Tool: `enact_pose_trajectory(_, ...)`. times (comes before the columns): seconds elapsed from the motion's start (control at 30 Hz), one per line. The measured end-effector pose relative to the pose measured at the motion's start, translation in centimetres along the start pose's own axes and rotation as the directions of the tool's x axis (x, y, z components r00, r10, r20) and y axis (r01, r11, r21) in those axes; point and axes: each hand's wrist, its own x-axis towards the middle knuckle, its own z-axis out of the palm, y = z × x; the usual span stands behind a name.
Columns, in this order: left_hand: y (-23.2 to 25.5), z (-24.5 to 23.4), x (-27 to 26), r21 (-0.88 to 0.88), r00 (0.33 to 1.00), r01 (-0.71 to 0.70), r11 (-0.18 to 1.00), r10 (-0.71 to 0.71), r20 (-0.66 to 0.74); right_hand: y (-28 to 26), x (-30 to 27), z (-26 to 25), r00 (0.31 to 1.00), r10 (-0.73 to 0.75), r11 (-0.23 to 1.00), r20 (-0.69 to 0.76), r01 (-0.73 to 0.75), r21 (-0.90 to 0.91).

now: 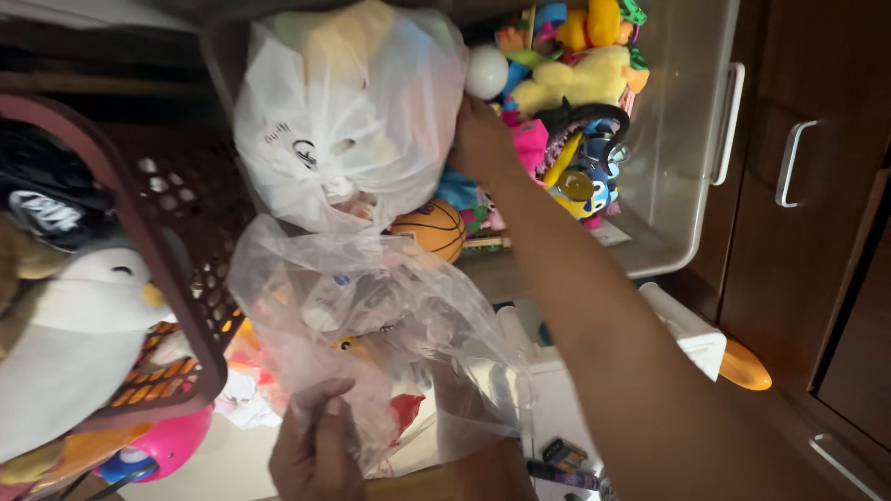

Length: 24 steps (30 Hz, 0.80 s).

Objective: The person transfers various toys from a plastic bag into a storage bin. They handle items one by one, including a pink bucket, small plastic toys, and a toy basketball, placing them into the bin.

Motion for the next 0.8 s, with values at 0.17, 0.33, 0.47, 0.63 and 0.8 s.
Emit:
enact_pose_trajectory(0.17, -0.3, -0.7, 1.1, 0.029, 0.998, 0.033, 0.999, -0.032, -0.051, -0.2, 1.5, 2.8, 0.950, 0.305, 0.945, 0.072, -0.292, -0.147)
enact_pose_trajectory(0.33, -0.4, -2.0, 0.9, -0.041, 0.999, 0.011, 0.999, -0.012, -0.032, -0.1, -0.1, 0.5, 0.953, 0.301, 0.954, 0.019, -0.301, -0.005)
enact_pose_trajectory(0.47, 0.1, -2.5, 1.1, -0.067, 0.999, 0.048, 0.997, -0.049, -0.015, -0.3, -2.0, -3.0, 0.960, 0.218, 0.971, -0.173, -0.195, 0.140)
enact_pose_trajectory(0.63, 0.6, -2.5, 0.4, -0.073, 0.999, 0.031, 0.997, -0.033, -0.021, -1.0, -5.5, -7.8, 0.927, 0.345, 0.911, -0.146, -0.294, 0.289)
enact_pose_trajectory(0.8, 2.1, -1.9, 0.0, -0.025, 1.000, -0.013, 1.000, 0.013, -0.019, -2.4, -9.0, -12.8, 0.846, 0.513, 0.600, -0.145, -0.233, 0.765)
